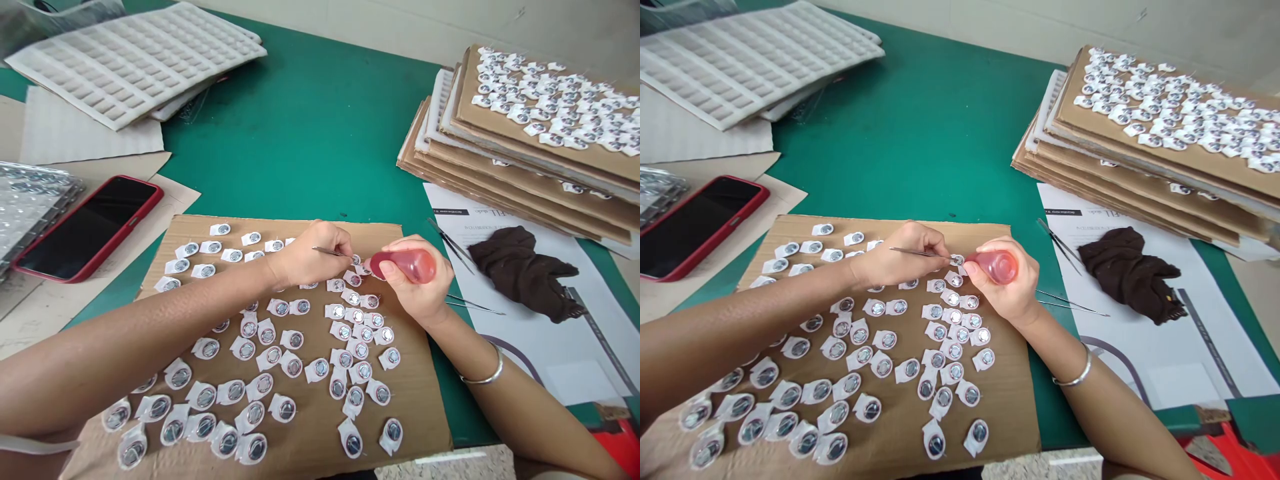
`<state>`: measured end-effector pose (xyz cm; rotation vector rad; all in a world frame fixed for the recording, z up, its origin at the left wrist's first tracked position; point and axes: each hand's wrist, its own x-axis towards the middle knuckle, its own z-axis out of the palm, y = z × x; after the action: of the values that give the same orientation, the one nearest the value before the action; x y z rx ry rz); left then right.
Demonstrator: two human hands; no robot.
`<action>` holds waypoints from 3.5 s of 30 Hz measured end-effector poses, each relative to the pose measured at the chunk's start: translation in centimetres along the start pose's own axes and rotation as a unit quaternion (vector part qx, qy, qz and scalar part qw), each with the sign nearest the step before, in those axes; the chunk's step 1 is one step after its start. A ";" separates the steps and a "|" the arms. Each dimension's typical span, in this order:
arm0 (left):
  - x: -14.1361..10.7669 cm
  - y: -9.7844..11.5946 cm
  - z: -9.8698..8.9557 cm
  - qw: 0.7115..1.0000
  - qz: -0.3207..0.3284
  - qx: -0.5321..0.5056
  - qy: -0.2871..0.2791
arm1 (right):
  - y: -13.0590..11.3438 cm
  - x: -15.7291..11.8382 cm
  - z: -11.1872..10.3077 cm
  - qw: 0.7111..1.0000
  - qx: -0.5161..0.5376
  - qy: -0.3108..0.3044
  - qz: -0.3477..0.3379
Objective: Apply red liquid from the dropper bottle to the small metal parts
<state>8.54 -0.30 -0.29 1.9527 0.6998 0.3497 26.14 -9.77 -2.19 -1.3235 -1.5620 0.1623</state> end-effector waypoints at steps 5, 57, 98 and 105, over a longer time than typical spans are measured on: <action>0.1 -0.2 0.0 1.000 -0.013 -0.007 0.007 | 0.2 -0.2 0.2 1.000 0.006 0.009 0.013; -3.7 1.9 0.4 0.999 0.008 0.021 -0.023 | 0.2 1.3 -1.1 0.942 0.265 0.114 0.173; -5.4 0.2 4.3 0.831 0.336 0.443 0.010 | -1.4 0.5 0.3 0.995 0.021 -0.032 0.096; -5.3 0.3 4.3 0.831 0.337 0.442 0.007 | -1.4 0.5 0.4 0.996 0.020 -0.023 0.089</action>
<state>6.67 -6.70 -1.73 3.0854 0.1121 0.5186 25.02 -9.76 -1.14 -1.4350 -1.4697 0.3361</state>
